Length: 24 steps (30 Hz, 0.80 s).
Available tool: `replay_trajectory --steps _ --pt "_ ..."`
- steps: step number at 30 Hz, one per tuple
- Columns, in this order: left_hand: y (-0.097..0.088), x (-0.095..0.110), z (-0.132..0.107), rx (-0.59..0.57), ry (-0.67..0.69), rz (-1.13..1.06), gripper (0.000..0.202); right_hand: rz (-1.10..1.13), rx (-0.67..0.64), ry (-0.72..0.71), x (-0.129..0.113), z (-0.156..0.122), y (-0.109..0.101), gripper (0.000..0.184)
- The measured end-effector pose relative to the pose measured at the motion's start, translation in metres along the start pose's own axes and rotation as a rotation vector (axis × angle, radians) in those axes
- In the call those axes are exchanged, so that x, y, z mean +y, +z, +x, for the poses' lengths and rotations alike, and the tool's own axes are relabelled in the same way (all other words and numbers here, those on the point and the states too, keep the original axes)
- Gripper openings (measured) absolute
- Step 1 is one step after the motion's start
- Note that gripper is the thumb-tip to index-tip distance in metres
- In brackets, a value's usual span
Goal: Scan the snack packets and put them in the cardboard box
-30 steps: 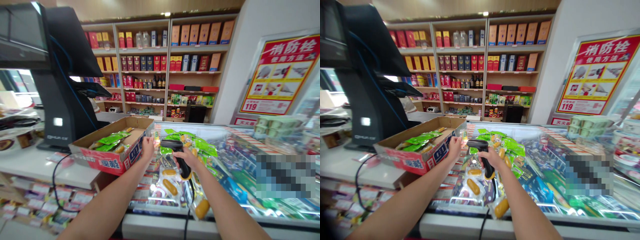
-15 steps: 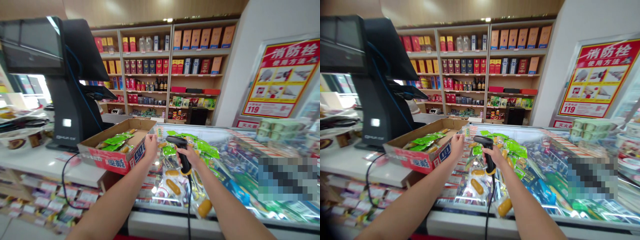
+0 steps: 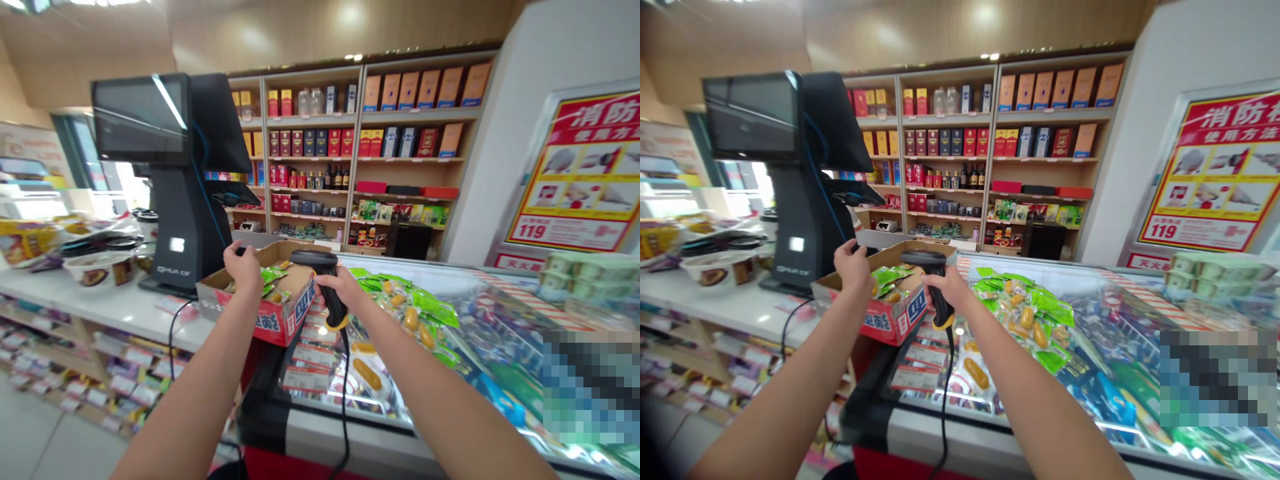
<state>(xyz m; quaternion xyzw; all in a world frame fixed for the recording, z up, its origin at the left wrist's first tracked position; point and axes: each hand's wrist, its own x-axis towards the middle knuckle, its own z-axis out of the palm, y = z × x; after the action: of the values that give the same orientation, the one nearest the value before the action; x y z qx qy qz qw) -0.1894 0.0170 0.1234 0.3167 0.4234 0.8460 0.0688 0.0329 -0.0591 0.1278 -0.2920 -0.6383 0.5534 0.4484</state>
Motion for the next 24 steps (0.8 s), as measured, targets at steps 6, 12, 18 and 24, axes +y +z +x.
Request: replay_trajectory --steps 6,12,18,24 --pt "0.007 0.032 -0.048 -0.127 0.181 -0.106 0.029 -0.019 0.048 -0.002 0.009 -0.007 -0.009 0.020" --pt "0.041 0.031 -0.137 -0.808 0.107 0.014 0.012 -0.011 0.396 -0.033 0.022 -0.037 -0.067 0.022" --pt "0.063 -0.022 -0.183 -1.084 0.152 0.497 0.013 0.080 0.594 -0.087 0.053 -0.059 -0.112 0.026" --pt "0.071 -0.066 -0.176 -1.126 0.174 0.722 0.031 0.099 0.636 -0.068 0.071 -0.062 -0.119 0.025"
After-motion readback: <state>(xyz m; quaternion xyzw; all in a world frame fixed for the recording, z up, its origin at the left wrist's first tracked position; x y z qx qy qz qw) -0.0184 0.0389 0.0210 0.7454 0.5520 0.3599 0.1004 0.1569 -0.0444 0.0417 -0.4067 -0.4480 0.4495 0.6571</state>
